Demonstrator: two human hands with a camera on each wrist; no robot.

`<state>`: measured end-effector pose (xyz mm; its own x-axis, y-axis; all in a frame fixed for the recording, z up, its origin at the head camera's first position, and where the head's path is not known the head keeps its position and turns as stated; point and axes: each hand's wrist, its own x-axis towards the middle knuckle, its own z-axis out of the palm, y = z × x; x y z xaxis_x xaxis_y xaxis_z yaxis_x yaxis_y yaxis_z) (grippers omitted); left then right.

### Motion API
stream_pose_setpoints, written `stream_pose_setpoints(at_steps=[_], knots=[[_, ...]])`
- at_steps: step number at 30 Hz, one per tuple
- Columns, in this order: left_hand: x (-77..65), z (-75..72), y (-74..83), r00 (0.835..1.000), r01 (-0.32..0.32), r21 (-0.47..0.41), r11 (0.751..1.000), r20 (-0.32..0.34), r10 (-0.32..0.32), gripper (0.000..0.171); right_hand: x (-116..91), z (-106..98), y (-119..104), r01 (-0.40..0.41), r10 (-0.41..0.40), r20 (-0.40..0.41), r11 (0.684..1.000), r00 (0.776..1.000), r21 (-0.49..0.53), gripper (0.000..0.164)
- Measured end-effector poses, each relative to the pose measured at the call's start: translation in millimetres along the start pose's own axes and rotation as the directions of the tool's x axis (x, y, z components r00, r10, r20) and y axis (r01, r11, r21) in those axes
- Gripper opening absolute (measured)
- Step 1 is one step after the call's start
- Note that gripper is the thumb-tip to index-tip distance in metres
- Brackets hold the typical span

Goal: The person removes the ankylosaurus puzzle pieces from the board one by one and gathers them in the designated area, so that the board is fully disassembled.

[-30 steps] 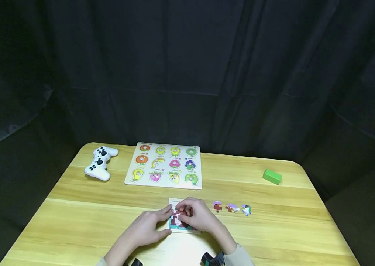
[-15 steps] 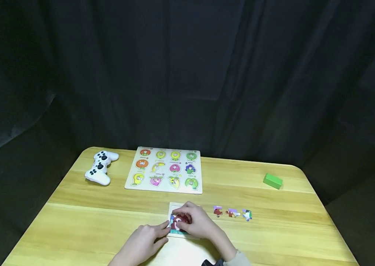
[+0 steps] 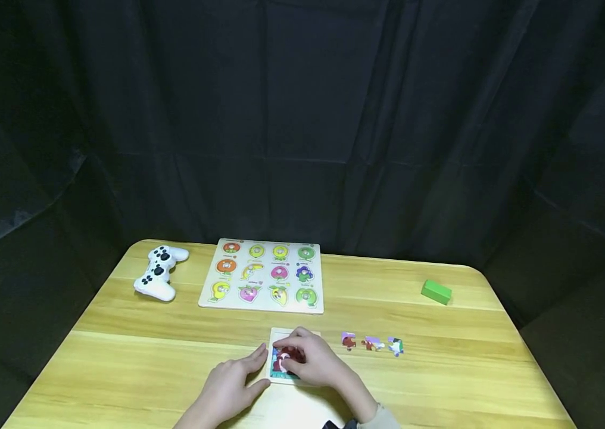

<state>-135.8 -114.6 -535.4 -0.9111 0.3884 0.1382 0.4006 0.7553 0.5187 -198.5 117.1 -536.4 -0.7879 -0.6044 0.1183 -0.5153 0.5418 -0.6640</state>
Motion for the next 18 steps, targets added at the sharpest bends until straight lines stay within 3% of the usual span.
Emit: stream_pose_setpoints(at_steps=[7, 18], knots=[[0.3, 0.5, 2.1, 1.0, -0.004, 0.051, 0.999, 0.009, 0.004, 0.054, 0.6, 0.1, -1.7, -0.019, 0.019, -0.002, 0.999, 1.0, 0.036, 0.034], [3.3, 1.1, -2.8, 0.999, -0.041, 0.032, 0.999, -0.011, 0.042, 0.058, 2.7, 0.6, 0.1, -0.036, 0.035, 0.012, 0.999, 0.999, 0.021, 0.034]])
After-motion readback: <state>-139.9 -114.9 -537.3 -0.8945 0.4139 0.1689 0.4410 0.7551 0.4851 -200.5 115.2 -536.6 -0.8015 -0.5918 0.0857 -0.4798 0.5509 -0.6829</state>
